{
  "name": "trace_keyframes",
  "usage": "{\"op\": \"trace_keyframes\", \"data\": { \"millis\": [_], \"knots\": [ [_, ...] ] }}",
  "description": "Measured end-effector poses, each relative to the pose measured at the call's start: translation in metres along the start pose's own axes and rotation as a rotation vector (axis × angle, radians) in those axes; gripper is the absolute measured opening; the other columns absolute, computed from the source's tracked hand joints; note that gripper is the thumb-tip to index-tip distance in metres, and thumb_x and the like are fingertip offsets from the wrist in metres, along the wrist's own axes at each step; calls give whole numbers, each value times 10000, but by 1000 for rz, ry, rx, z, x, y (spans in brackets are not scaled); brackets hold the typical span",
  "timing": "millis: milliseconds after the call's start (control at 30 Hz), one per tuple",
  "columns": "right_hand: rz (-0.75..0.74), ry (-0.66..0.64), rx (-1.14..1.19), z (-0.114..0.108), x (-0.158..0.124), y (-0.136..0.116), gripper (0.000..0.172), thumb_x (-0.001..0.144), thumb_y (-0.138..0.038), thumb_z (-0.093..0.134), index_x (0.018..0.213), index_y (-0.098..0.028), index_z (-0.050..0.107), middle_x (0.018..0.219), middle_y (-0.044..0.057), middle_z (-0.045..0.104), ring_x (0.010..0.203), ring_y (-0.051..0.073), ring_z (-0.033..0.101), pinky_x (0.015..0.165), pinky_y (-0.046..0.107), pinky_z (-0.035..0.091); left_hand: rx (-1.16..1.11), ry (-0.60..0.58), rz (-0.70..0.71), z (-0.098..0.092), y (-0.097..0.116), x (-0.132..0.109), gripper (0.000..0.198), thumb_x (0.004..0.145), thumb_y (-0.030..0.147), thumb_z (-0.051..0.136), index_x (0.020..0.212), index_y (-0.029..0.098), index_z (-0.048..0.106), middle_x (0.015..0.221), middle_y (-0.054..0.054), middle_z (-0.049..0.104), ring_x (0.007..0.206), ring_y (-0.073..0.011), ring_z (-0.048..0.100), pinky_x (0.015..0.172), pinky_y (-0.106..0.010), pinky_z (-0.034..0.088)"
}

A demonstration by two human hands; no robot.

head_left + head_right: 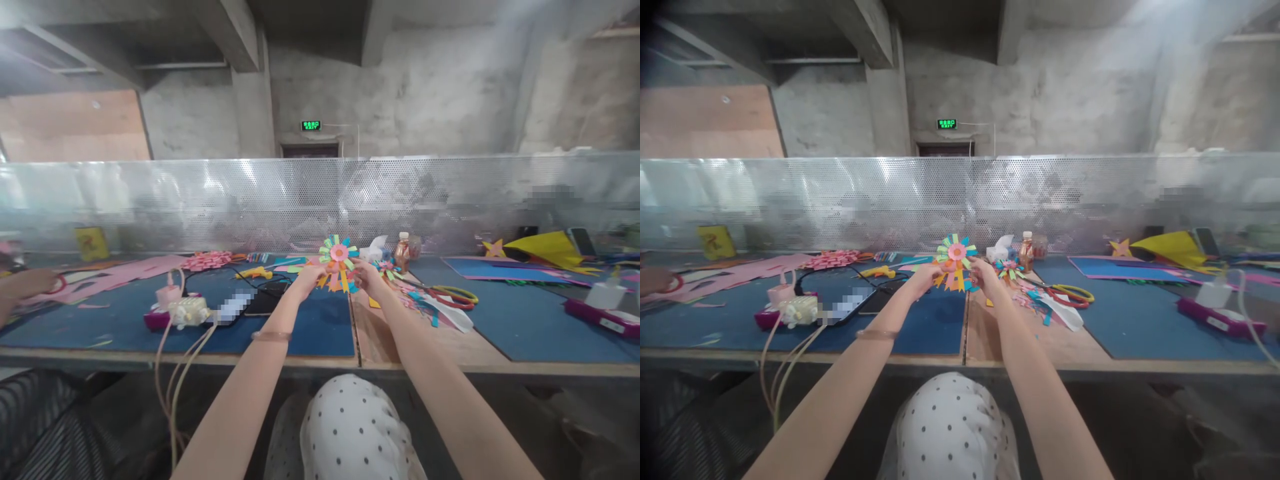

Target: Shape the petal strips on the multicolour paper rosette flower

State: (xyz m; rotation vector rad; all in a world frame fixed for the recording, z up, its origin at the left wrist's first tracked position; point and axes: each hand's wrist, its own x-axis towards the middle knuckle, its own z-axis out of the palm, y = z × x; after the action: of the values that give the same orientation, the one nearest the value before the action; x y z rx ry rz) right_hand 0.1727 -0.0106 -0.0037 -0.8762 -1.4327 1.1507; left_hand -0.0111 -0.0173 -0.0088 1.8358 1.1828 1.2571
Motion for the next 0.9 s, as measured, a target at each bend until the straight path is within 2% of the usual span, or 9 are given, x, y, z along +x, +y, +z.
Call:
{"op": "trace_keyframes", "data": {
  "millis": [133, 433, 700, 900],
  "knots": [
    [-44, 100, 32, -4, 4, 4, 260, 898, -357, 503, 1036, -142, 548, 910, 34, 580, 686, 112, 568, 581, 256, 500, -21, -114, 9, -1, -1, -1, 263, 870, 306, 537, 1066, 132, 568, 1081, -76, 584, 908, -184, 586, 761, -365, 506],
    [-104, 257, -2, -8, 13, 11, 229, 877, -317, 545, 1010, -131, 565, 955, 43, 586, 778, 141, 586, 663, 303, 512, 5, -203, 5, 1, 3, -6, 279, 864, 309, 545, 1085, 139, 562, 1114, -78, 570, 924, -193, 580, 762, -366, 505],
    [-132, 267, 30, -7, 13, 12, 205, 879, -308, 543, 987, -137, 577, 956, 41, 591, 786, 141, 586, 673, 301, 512, 3, -223, 32, 1, 7, -8, 247, 866, 311, 542, 1026, 130, 588, 1087, -74, 590, 950, -197, 577, 804, -386, 487],
    [-156, 213, 109, -4, 12, 10, 235, 892, -334, 519, 1014, -140, 569, 982, 50, 590, 807, 147, 589, 696, 317, 512, 32, -231, 58, 2, 5, -7, 241, 868, 316, 539, 1007, 126, 593, 1073, -74, 598, 938, -190, 584, 801, -384, 490]
  ]
}}
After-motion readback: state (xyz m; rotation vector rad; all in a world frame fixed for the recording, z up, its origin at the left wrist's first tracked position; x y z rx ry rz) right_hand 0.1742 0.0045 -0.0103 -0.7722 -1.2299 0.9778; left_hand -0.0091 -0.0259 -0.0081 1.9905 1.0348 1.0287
